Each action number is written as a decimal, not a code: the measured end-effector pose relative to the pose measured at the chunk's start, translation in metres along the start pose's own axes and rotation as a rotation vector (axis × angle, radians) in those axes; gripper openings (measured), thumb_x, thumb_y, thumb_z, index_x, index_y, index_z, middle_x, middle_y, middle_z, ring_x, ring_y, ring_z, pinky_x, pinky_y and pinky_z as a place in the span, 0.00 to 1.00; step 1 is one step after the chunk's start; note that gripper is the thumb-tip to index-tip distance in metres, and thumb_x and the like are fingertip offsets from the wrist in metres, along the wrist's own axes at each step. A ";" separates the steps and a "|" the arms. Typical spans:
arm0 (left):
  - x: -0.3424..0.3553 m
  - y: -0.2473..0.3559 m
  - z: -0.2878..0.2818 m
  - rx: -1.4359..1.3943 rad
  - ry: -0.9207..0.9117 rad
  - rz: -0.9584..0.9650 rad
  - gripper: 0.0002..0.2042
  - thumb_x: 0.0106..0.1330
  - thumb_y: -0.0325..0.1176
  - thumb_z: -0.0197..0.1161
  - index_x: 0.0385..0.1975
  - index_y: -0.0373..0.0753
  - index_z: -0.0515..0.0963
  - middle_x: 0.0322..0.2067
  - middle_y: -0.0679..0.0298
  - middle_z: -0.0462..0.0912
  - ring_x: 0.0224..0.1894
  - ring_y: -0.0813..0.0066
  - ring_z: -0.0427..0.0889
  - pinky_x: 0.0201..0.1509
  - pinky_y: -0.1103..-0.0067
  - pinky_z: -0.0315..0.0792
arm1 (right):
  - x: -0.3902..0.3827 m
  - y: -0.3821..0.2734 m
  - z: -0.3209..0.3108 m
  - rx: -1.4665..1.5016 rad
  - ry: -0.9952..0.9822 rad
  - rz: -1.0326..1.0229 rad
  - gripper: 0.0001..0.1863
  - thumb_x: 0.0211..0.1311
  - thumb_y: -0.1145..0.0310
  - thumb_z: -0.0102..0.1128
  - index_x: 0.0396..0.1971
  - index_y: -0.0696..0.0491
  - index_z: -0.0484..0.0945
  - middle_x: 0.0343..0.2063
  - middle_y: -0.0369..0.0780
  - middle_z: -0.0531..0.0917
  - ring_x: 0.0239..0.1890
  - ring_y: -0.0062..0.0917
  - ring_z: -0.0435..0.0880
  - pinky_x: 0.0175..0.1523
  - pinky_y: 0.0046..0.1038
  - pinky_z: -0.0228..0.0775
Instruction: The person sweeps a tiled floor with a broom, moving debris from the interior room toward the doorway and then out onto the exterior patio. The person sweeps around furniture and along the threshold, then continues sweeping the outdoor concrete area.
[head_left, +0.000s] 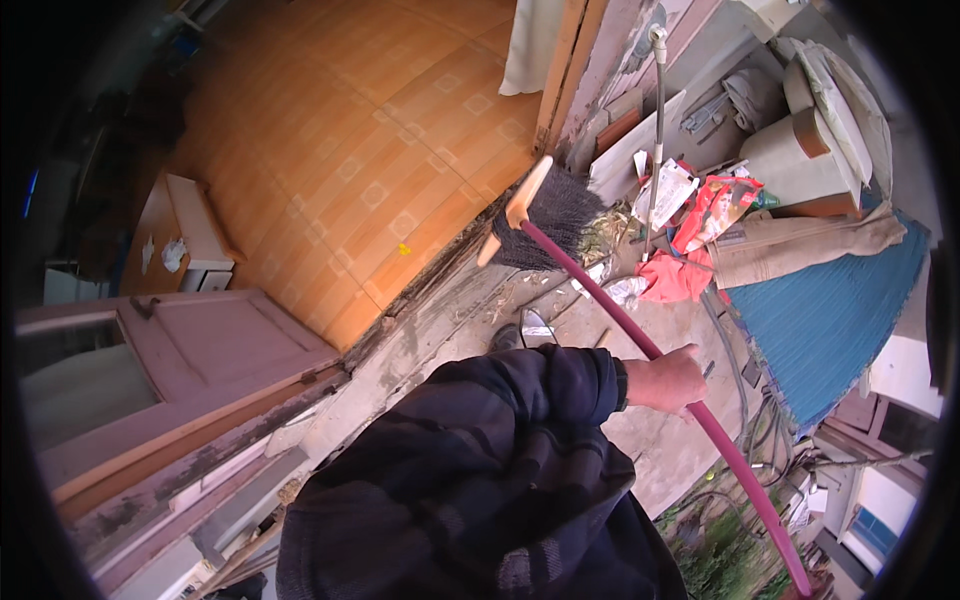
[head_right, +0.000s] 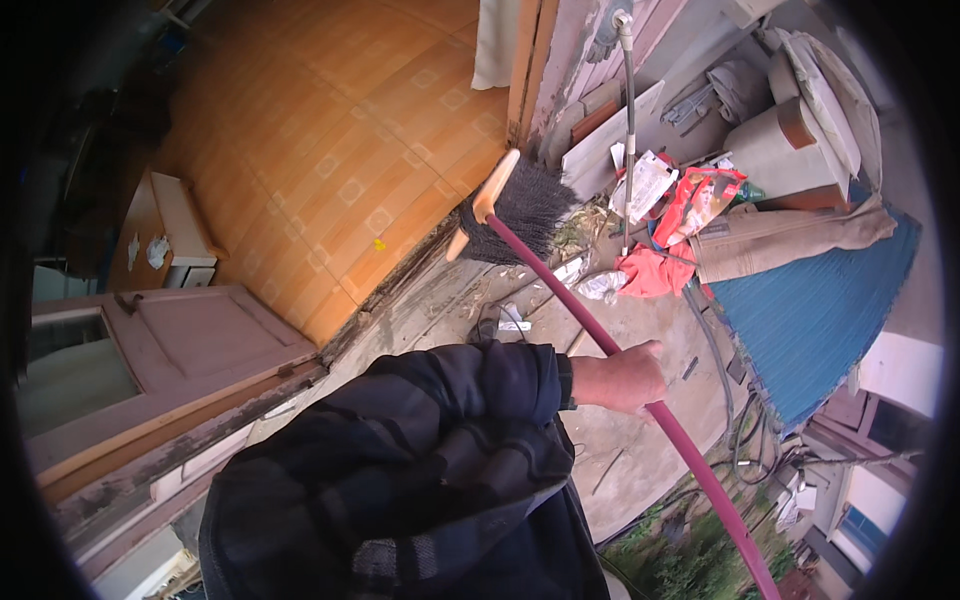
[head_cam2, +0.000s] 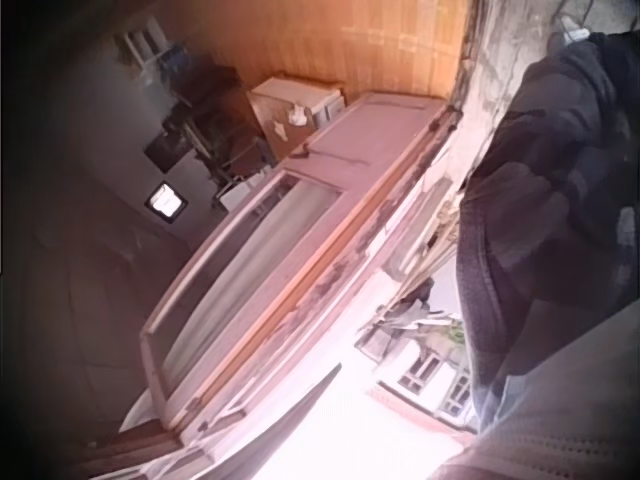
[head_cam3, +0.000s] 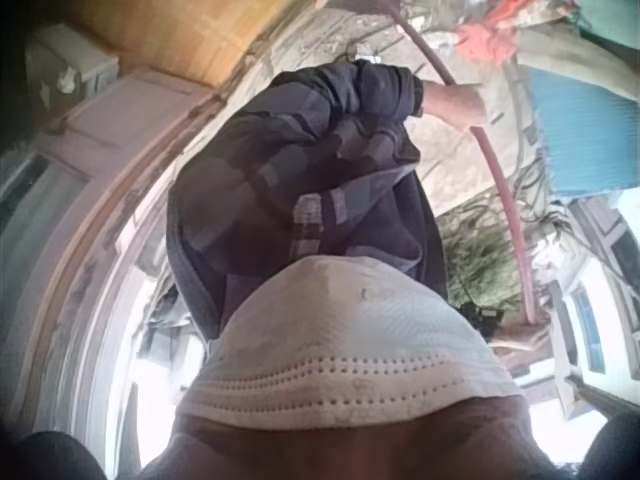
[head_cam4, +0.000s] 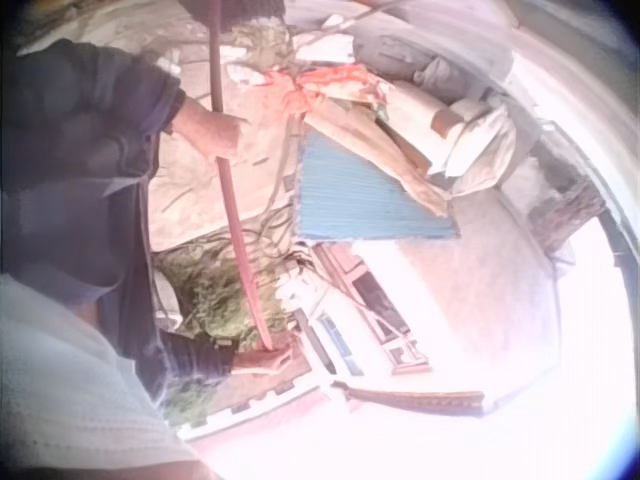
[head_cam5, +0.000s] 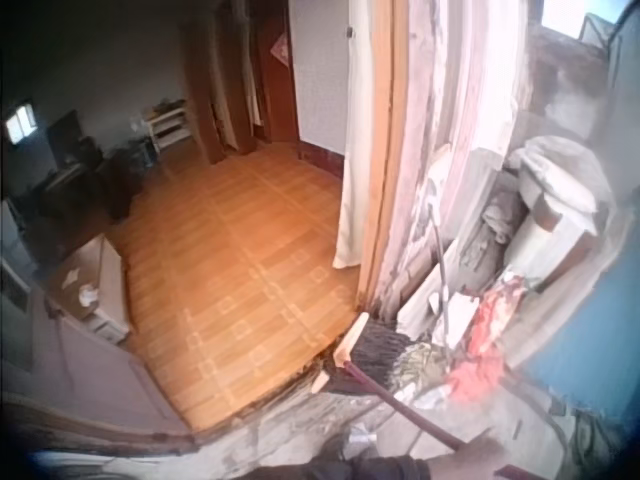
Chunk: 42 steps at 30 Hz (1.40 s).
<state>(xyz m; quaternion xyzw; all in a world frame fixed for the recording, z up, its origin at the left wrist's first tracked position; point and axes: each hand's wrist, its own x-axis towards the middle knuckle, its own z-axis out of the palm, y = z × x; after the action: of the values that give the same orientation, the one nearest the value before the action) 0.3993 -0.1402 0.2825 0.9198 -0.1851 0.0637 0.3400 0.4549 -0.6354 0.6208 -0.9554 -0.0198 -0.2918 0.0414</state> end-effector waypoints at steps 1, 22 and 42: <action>-0.001 -0.001 -0.005 0.015 0.001 0.010 0.21 0.49 0.59 0.70 0.19 0.46 0.83 0.16 0.62 0.80 0.25 0.62 0.82 0.58 0.64 0.64 | -0.009 0.016 0.003 -0.040 0.000 -0.027 0.24 0.61 0.56 0.68 0.54 0.52 0.81 0.43 0.46 0.85 0.44 0.37 0.84 0.51 0.39 0.77; -0.221 -0.116 0.081 0.025 -0.627 -0.445 0.17 0.57 0.54 0.67 0.29 0.46 0.86 0.28 0.55 0.86 0.38 0.53 0.85 0.49 0.58 0.70 | -0.227 -0.200 0.068 0.562 -0.671 0.356 0.10 0.69 0.69 0.61 0.35 0.62 0.79 0.24 0.30 0.75 0.31 0.13 0.69 0.37 0.17 0.62; -0.222 0.141 0.206 0.029 -0.690 -0.250 0.18 0.57 0.55 0.67 0.29 0.46 0.87 0.25 0.56 0.85 0.34 0.55 0.85 0.47 0.63 0.67 | -0.325 0.146 0.009 0.576 -0.495 0.612 0.10 0.72 0.64 0.59 0.40 0.56 0.83 0.26 0.24 0.70 0.27 0.08 0.62 0.31 0.16 0.52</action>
<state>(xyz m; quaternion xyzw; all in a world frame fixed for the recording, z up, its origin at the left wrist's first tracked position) 0.1381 -0.3061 0.1568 0.9075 -0.1742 -0.2895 0.2495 0.1995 -0.7845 0.4211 -0.9077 0.1728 -0.0132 0.3822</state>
